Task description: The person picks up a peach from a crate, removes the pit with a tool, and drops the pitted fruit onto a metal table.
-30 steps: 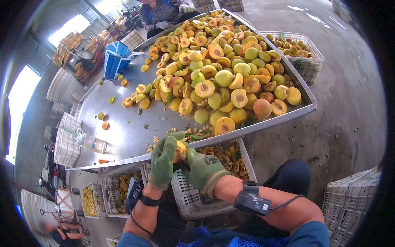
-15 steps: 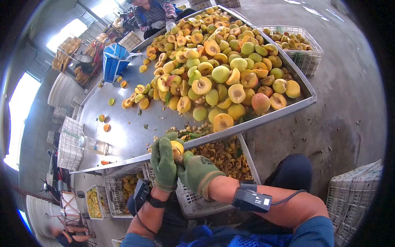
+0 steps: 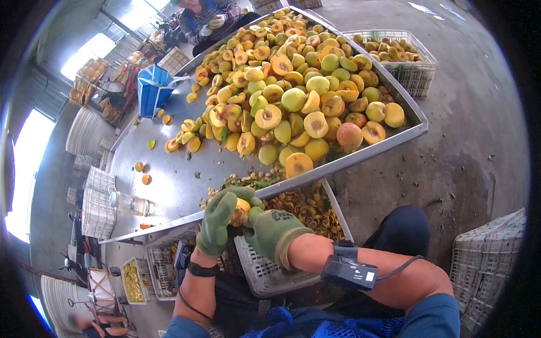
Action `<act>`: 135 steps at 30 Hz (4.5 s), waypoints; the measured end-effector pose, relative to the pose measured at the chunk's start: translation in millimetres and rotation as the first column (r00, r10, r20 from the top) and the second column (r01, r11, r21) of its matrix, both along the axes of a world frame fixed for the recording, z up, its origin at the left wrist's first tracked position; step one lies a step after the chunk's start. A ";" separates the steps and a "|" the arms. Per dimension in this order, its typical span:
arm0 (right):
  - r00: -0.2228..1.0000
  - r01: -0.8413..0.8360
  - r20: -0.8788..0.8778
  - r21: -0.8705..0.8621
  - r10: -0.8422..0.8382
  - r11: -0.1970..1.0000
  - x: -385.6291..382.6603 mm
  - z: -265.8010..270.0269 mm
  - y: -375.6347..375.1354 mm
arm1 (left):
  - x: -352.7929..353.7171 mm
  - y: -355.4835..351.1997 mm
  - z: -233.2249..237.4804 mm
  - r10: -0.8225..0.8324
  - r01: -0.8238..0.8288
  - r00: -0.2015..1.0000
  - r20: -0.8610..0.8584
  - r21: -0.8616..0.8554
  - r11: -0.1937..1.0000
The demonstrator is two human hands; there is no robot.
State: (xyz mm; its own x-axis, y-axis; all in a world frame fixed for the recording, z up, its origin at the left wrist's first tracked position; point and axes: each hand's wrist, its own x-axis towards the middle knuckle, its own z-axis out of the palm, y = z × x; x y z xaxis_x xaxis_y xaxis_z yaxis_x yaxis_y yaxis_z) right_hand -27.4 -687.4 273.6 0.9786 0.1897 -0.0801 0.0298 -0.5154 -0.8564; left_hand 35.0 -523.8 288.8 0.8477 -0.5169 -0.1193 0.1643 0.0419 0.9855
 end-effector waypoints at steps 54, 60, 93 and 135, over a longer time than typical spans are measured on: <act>0.540 0.174 -0.634 0.727 0.553 0.664 -58.4 15.8 -15.2 | -62.9 36.5 -6.1 0.314 -0.447 0.874 -0.370 -0.362 0.818; 0.577 0.239 -0.736 0.566 0.354 0.789 -83.9 26.3 -23.0 | -76.0 87.8 0.1 0.380 -0.397 0.916 -0.131 -0.149 0.906; 0.971 -0.185 -0.085 0.320 0.223 0.929 -14.1 11.8 -21.5 | 224.0 104.7 -38.0 -0.646 -0.341 0.419 0.639 0.769 0.540; 0.997 -0.026 0.076 0.165 0.013 0.986 23.3 -6.5 -2.2 | 14.7 17.5 -36.3 0.154 -0.202 0.909 0.386 0.086 0.976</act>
State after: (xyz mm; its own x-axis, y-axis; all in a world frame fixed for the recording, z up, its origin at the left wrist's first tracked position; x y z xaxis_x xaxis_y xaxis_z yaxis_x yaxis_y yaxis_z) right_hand -4.1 -689.6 267.2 0.9766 0.2133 0.0268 0.1051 -0.3651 -0.9250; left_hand 49.7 -506.3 252.5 0.9185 -0.3553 0.1736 -0.2176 -0.0876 0.9721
